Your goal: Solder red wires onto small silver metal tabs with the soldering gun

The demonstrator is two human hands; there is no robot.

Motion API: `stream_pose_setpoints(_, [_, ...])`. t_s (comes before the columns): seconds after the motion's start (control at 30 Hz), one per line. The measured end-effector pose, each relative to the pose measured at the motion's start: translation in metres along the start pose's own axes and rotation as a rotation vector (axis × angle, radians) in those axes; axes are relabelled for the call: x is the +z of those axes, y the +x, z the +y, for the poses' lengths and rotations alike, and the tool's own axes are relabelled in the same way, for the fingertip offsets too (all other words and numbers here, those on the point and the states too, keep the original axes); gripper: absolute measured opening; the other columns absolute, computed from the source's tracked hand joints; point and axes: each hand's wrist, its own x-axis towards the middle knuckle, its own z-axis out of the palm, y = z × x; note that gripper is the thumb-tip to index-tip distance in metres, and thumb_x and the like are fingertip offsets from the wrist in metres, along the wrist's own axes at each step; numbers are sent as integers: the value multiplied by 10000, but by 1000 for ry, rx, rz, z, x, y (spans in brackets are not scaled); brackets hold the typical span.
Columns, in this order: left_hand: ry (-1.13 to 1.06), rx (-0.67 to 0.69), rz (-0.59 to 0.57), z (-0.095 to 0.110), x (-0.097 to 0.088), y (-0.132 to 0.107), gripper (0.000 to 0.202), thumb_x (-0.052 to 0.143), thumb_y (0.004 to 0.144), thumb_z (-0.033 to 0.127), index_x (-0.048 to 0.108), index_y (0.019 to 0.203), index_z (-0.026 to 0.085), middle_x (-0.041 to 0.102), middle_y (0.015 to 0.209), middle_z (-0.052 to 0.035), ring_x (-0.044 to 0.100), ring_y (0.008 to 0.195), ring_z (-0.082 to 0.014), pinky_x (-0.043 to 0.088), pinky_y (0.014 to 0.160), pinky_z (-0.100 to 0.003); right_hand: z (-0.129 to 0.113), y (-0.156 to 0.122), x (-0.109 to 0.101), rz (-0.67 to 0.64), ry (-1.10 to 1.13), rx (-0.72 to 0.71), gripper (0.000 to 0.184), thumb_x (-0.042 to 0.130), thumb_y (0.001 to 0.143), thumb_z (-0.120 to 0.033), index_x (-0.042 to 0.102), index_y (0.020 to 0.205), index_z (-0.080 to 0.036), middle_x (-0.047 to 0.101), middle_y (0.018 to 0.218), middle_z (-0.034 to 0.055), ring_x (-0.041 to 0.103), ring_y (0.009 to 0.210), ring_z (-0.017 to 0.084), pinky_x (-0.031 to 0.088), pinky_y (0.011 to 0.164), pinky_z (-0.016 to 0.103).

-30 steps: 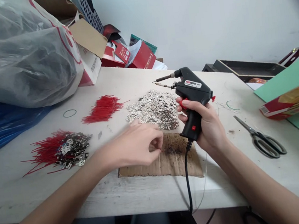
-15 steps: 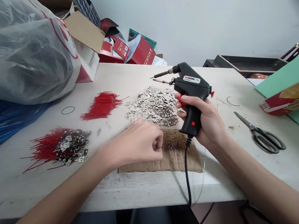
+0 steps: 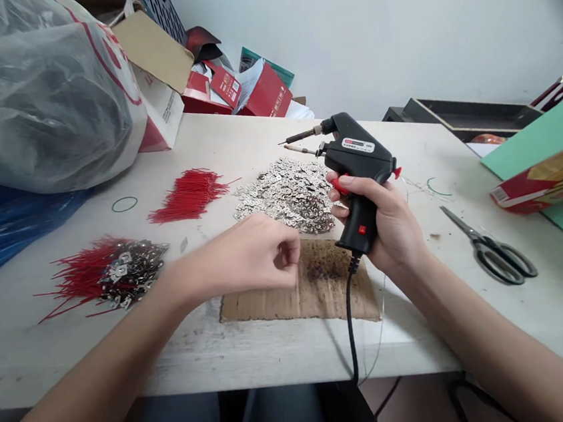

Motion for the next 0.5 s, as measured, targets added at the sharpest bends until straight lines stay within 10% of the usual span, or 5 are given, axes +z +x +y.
stream_pose_setpoints(0.5, [64,95,5,-4,13,4,148,642,800,105,736,863,201,716,790,45,615,671,-86,446,642,-256,3,2,-3,-14,-4,-4,86,822,865,-141,809,949,-131,719,1036,81,582,766,97,475,556,163])
